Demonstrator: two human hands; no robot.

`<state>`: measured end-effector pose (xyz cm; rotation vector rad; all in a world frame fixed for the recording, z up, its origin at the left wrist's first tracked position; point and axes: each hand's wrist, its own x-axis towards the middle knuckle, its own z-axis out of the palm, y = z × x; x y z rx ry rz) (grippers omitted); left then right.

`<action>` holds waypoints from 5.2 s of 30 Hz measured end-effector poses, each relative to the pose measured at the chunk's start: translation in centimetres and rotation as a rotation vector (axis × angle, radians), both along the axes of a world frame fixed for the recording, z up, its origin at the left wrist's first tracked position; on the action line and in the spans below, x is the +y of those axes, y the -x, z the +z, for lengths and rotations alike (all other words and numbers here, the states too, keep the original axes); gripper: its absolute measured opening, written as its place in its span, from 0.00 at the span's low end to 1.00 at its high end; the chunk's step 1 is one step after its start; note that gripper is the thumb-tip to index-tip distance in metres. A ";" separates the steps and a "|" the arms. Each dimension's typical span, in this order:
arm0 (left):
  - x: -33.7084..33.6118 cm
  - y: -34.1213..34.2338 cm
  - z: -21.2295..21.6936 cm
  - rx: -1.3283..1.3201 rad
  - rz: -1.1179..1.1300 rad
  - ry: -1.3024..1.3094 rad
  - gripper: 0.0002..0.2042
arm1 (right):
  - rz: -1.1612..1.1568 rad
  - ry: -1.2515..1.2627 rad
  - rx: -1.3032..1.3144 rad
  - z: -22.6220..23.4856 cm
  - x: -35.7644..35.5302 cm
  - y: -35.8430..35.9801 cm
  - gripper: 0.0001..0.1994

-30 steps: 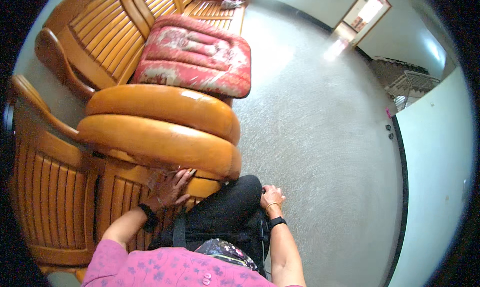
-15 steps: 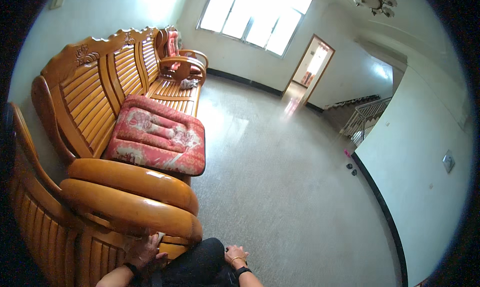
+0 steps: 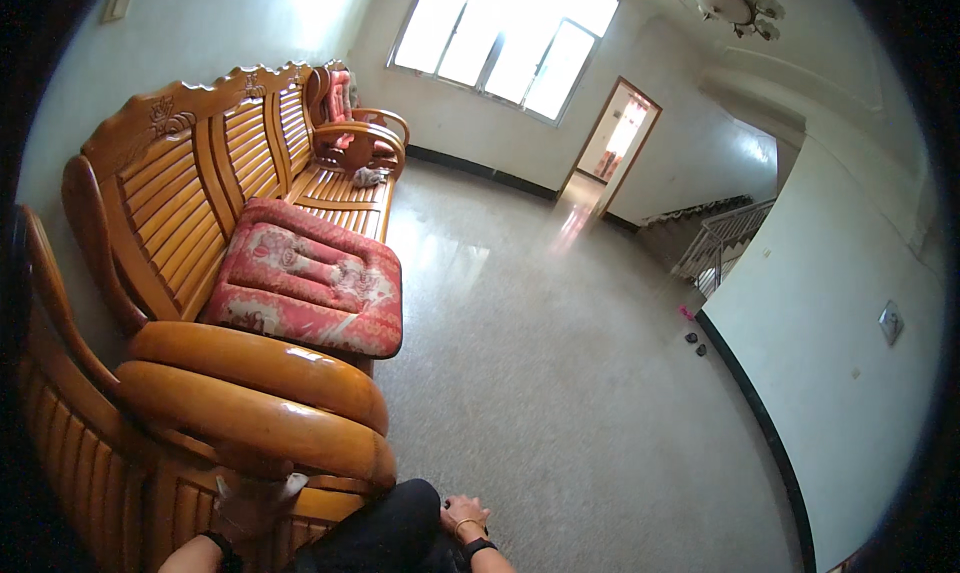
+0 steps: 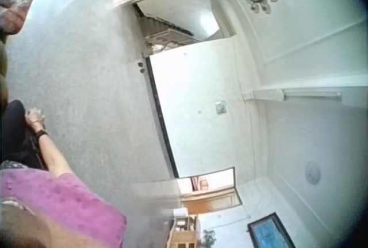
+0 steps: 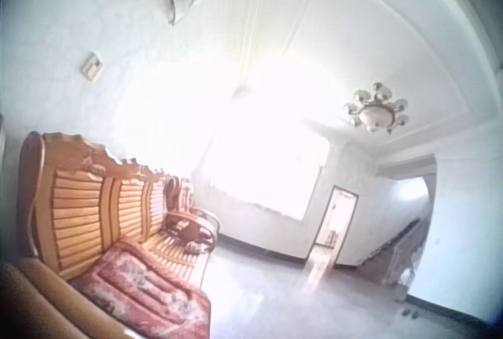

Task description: Wiping down wooden chairs and a wooden sofa with a cloth.

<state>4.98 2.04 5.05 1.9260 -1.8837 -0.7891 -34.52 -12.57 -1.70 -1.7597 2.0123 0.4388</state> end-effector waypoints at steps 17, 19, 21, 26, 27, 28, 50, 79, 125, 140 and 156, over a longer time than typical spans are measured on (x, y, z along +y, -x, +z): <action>13.5 -15.3 -14.1 -0.287 0.886 -0.324 0.26 | 0.018 -0.007 0.011 0.5 -0.2 -0.1 0.22; 12.8 -14.5 -12.8 -0.246 0.916 -0.385 0.23 | 0.018 -0.007 0.006 0.7 -0.2 -0.3 0.22; 12.9 -14.0 -12.4 -0.245 0.930 -0.344 0.23 | 0.017 -0.007 -0.002 1.0 -0.1 -0.5 0.22; 13.2 -14.1 -12.7 -0.281 0.916 -0.314 0.26 | 0.025 0.026 -0.022 0.0 -0.2 0.1 0.26; 12.7 -13.7 -11.9 -0.267 0.922 -0.359 0.28 | 0.022 0.023 -0.020 0.0 -0.2 0.1 0.25; 12.5 -13.6 -11.5 -0.254 0.928 -0.404 0.30 | 0.020 0.019 -0.019 -0.1 -0.3 0.1 0.25; 14.3 -16.5 -17.8 -0.234 0.947 -0.474 0.39 | 0.013 0.037 -0.022 1.0 0.4 -0.3 0.22; 13.8 -13.3 -15.3 -0.205 0.961 -0.274 0.24 | -0.009 0.035 0.015 0.6 -0.1 -0.2 0.23; 11.3 -15.9 -10.5 -0.175 1.116 0.525 0.17 | 0.001 0.102 -0.092 -2.3 -2.3 1.7 0.18; -5.1 -11.0 8.5 -0.270 0.316 0.557 0.26 | 0.097 0.134 -0.076 -2.2 -2.6 0.6 0.15; -4.7 -27.8 3.4 -0.440 0.788 0.350 0.23 | 0.089 0.156 -0.082 -2.6 -2.7 0.5 0.15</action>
